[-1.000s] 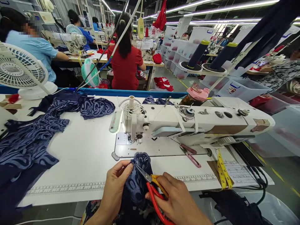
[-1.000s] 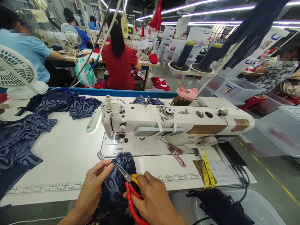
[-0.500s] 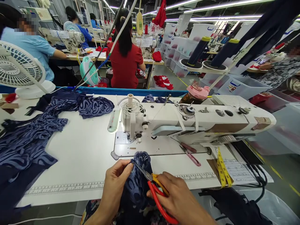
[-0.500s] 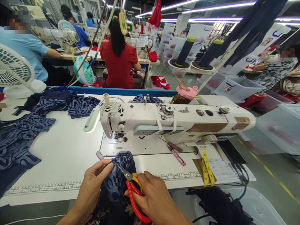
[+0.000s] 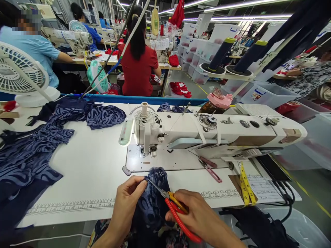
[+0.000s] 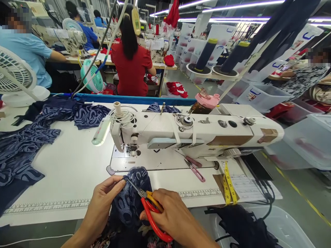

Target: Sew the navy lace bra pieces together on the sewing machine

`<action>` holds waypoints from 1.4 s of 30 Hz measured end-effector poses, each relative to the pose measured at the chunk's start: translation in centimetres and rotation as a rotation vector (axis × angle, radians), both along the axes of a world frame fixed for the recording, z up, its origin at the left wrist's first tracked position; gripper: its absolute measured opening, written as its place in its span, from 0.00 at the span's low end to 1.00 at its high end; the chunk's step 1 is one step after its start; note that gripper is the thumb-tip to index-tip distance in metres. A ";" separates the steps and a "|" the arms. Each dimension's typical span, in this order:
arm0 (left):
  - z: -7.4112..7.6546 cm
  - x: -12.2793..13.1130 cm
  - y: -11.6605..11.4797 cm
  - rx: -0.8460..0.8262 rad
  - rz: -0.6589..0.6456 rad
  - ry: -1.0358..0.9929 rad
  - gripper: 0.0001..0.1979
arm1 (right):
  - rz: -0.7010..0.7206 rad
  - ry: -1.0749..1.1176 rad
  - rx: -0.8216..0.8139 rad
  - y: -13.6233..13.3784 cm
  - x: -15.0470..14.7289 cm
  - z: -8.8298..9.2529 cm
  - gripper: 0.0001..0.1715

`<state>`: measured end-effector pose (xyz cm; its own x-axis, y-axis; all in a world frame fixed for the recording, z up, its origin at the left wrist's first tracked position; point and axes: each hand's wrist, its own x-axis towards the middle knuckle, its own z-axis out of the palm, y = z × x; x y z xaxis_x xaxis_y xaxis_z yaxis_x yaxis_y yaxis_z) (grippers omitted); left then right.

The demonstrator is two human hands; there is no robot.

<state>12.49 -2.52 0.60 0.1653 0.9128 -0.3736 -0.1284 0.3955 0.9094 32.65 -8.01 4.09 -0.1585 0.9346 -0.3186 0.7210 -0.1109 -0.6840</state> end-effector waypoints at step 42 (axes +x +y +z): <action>-2.9 1.0 -0.9 0.570 0.202 0.288 0.05 | -0.090 -0.039 -0.021 -1.1 -2.0 -1.6 0.08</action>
